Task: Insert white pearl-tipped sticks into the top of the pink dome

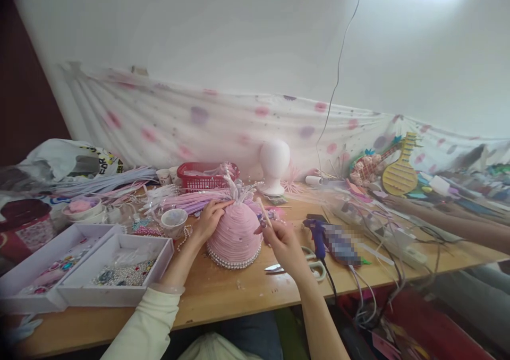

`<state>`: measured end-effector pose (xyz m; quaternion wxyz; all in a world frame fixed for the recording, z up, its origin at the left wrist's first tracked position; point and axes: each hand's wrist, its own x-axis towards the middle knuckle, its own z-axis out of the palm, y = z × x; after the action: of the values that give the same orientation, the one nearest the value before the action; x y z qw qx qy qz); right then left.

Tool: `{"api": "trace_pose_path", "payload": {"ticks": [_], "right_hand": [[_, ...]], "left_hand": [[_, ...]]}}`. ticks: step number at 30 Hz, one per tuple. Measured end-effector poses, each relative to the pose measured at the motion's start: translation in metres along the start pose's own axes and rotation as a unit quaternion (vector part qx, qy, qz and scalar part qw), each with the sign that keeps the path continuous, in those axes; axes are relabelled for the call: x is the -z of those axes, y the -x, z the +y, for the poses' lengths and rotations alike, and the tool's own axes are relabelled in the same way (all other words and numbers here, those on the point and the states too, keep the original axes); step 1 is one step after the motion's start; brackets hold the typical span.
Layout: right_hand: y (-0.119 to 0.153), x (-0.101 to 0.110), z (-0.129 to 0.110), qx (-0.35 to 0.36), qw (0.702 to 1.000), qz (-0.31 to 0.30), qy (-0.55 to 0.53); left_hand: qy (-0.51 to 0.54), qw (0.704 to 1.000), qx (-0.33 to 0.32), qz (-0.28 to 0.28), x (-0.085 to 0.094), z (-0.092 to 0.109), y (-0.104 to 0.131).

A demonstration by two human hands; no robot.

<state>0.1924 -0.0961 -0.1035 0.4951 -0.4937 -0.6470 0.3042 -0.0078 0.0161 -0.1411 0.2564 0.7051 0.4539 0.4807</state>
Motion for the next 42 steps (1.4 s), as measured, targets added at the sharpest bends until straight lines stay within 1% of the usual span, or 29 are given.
{"api": "trace_pose_path", "payload": {"ticks": [3,6,9,11,13,16,20,22,24,29,31,34,37,42], "right_hand": [[-0.005,-0.005,-0.014,0.054,0.996,-0.032,0.066],[-0.013,-0.010,-0.018,0.068,0.992,-0.024,0.099],[-0.018,-0.013,-0.012,0.059,0.993,-0.012,0.103],[-0.017,-0.013,-0.006,0.054,0.994,-0.007,0.097],[-0.012,-0.013,0.000,0.047,0.994,0.004,0.096],[0.001,-0.008,0.010,0.026,0.995,0.044,0.085],[0.014,0.000,0.023,-0.008,0.990,0.144,-0.002],[0.016,0.004,0.025,-0.002,0.981,0.187,-0.052],[0.015,0.007,0.023,0.014,0.975,0.207,-0.082],[0.012,0.009,0.016,0.022,0.979,0.185,-0.084],[0.013,0.007,0.018,0.017,0.980,0.181,-0.082],[0.017,0.003,0.023,0.013,0.977,0.194,-0.092],[0.020,0.000,0.024,0.010,0.973,0.207,-0.096],[0.018,-0.003,0.019,-0.020,0.976,0.192,-0.100]], "left_hand": [[0.012,0.999,-0.037,0.024,-0.002,-0.004,0.001],[-0.032,0.996,-0.076,0.024,-0.004,-0.007,0.002],[-0.101,0.989,-0.108,0.022,-0.005,-0.006,0.006],[-0.141,0.983,-0.116,0.024,-0.004,-0.002,0.009],[-0.169,0.978,-0.117,0.033,-0.003,0.002,0.011],[-0.184,0.974,-0.122,0.045,-0.004,0.007,0.014],[-0.174,0.974,-0.133,0.050,-0.007,0.008,0.016],[-0.163,0.977,-0.128,0.051,-0.008,0.007,0.016],[-0.148,0.981,-0.114,0.052,-0.010,0.005,0.016],[-0.108,0.987,-0.100,0.061,-0.012,0.003,0.014],[-0.103,0.987,-0.112,0.058,-0.013,0.001,0.013],[-0.091,0.986,-0.127,0.056,-0.015,-0.003,0.011],[-0.060,0.991,-0.103,0.063,-0.018,-0.009,0.010],[-0.045,0.993,-0.079,0.070,-0.020,-0.013,0.011]]}}
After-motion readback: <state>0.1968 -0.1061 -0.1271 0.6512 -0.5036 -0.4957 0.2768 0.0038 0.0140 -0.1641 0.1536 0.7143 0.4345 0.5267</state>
